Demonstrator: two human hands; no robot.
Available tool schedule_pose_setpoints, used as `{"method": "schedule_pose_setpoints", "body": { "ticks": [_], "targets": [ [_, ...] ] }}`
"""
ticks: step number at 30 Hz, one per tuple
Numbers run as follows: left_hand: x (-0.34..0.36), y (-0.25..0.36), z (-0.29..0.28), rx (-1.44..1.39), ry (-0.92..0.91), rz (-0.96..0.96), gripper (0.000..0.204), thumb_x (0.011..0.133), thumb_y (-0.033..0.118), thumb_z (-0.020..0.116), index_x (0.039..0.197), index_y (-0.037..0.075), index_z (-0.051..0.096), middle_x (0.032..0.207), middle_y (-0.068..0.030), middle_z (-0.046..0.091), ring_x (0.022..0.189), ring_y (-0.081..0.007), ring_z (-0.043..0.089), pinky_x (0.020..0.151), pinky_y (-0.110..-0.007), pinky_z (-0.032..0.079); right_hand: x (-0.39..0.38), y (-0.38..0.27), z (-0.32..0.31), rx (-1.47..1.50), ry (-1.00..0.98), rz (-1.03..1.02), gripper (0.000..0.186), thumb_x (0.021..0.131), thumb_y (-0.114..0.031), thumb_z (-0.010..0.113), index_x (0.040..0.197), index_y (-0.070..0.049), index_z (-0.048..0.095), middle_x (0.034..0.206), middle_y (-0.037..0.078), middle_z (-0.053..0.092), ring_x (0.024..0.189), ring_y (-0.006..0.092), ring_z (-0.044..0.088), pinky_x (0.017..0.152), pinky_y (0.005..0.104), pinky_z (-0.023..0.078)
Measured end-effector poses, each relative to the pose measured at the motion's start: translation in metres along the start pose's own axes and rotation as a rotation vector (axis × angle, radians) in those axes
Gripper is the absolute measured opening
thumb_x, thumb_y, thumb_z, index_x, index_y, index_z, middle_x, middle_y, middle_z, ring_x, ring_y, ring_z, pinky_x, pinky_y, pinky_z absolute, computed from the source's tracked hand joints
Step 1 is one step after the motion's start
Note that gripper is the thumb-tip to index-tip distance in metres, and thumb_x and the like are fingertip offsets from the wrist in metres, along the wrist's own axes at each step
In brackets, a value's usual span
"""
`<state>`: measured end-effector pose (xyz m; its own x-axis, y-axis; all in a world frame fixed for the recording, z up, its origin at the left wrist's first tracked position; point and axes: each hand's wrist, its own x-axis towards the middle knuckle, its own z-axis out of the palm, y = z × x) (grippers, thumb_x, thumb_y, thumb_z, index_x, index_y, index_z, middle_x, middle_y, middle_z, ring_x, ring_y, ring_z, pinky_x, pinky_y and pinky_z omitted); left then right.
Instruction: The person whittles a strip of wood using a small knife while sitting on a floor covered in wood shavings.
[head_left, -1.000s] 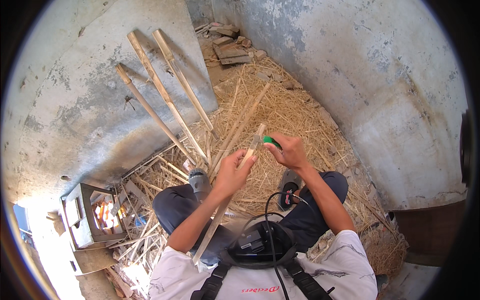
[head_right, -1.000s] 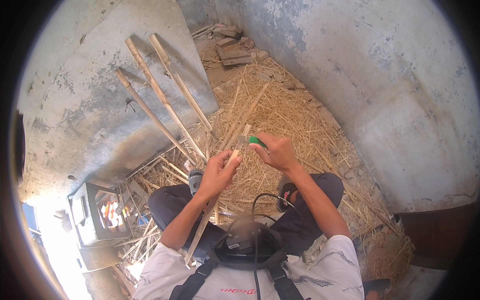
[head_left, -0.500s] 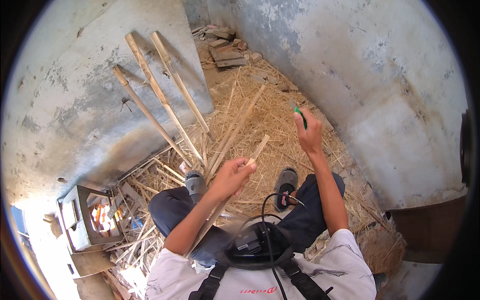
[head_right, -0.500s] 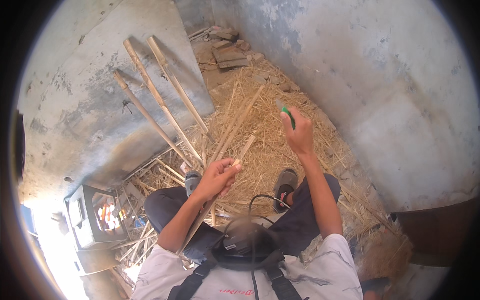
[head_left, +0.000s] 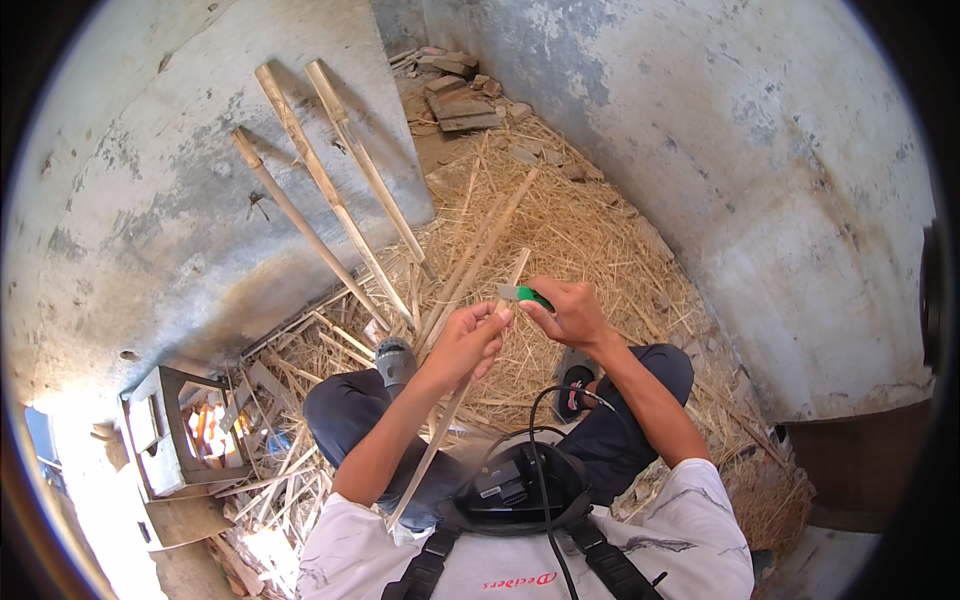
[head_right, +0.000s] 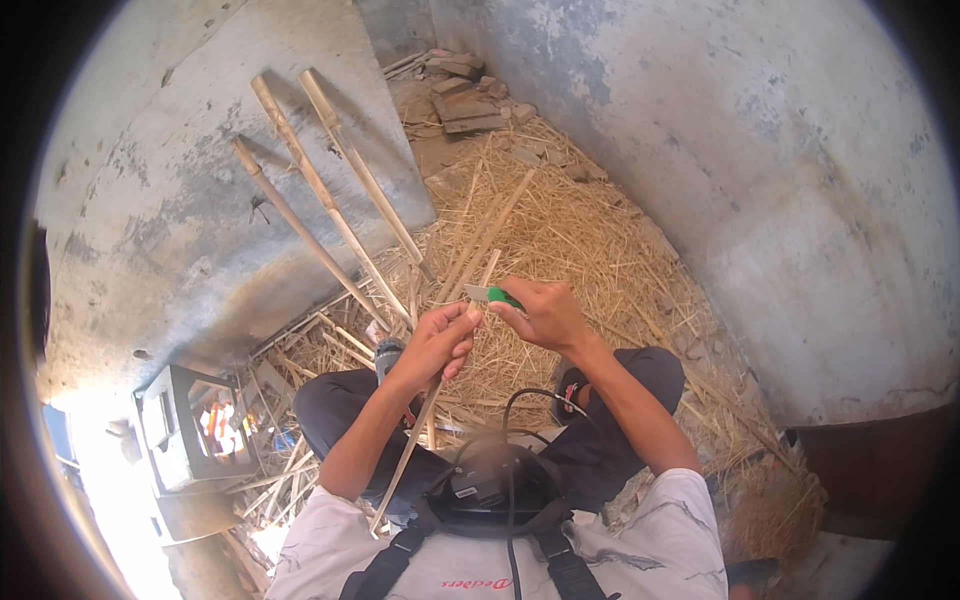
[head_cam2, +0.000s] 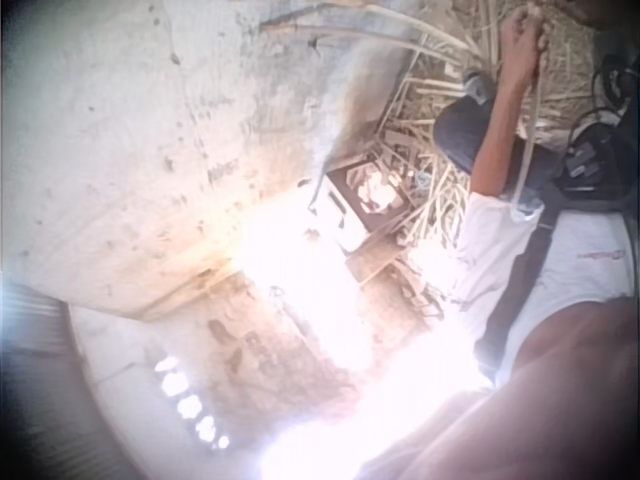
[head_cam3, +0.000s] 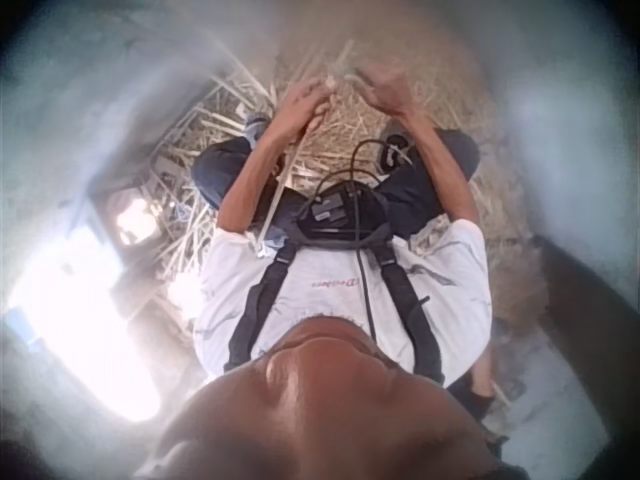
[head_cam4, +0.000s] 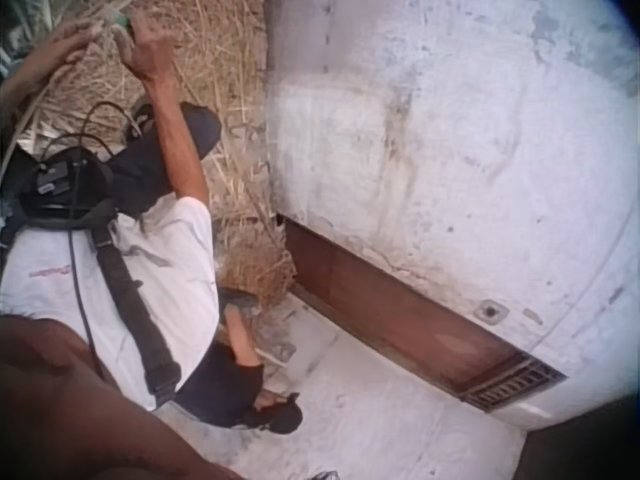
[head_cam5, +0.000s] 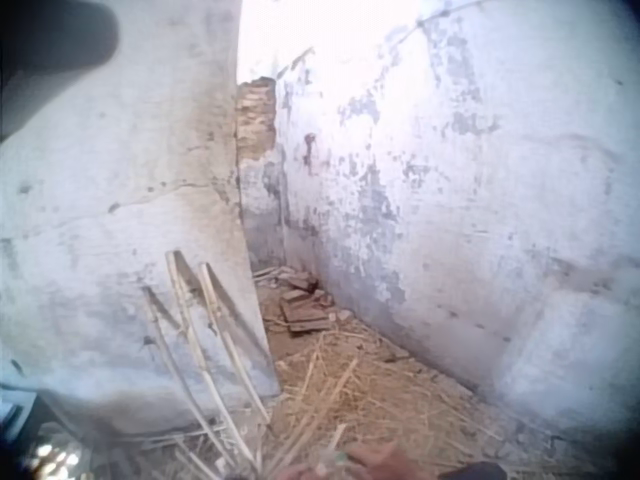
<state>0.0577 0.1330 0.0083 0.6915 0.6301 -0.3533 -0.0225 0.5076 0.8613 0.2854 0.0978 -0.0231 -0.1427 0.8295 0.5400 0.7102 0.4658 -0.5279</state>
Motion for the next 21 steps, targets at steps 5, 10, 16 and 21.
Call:
{"method": "schedule_pose_setpoints", "body": {
  "ticks": [5, 10, 16, 21],
  "targets": [
    [0.000, 0.003, -0.002, -0.005, -0.030, -0.006, 0.027, 0.110, 0.032, 0.059, 0.106, 0.005, 0.060, 0.061, 0.0077, 0.045, 0.039, -0.0008, 0.037, 0.036, -0.018, 0.028, -0.001, -0.001, -0.002, 0.009, -0.021, 0.031, 0.029, 0.099, -0.033, 0.073, 0.105, -0.005, 0.070, 0.079, 0.013, 0.070, 0.064, 0.0319, 0.069, 0.056, 0.0404, 0.051],
    [-0.001, 0.002, -0.002, -0.023, -0.041, -0.009, 0.026, 0.110, 0.030, 0.059, 0.103, 0.006, 0.060, 0.061, 0.0078, 0.044, 0.038, -0.0005, 0.036, 0.036, -0.018, 0.027, 0.000, 0.001, -0.004, -0.020, 0.004, 0.052, 0.028, 0.098, -0.033, 0.073, 0.106, -0.006, 0.070, 0.080, 0.012, 0.072, 0.062, 0.0297, 0.069, 0.055, 0.0391, 0.051],
    [-0.003, 0.007, -0.003, -0.040, -0.044, -0.036, 0.025, 0.110, 0.030, 0.059, 0.101, 0.007, 0.059, 0.059, 0.0077, 0.044, 0.037, -0.0014, 0.036, 0.035, -0.019, 0.027, 0.002, 0.011, -0.011, -0.042, 0.046, 0.137, 0.029, 0.102, -0.035, 0.069, 0.106, -0.006, 0.071, 0.070, 0.012, 0.066, 0.055, 0.0260, 0.065, 0.051, 0.0385, 0.047],
    [-0.011, 0.008, 0.000, 0.017, -0.164, -0.092, 0.024, 0.109, 0.031, 0.060, 0.101, 0.009, 0.059, 0.060, 0.0062, 0.045, 0.038, -0.0040, 0.038, 0.036, -0.022, 0.029, 0.006, 0.048, -0.037, -0.101, 0.164, 0.457, 0.034, 0.107, -0.038, 0.060, 0.104, -0.006, 0.069, 0.063, 0.010, 0.059, 0.050, 0.0180, 0.056, 0.049, 0.0374, 0.043]
  ]
}}
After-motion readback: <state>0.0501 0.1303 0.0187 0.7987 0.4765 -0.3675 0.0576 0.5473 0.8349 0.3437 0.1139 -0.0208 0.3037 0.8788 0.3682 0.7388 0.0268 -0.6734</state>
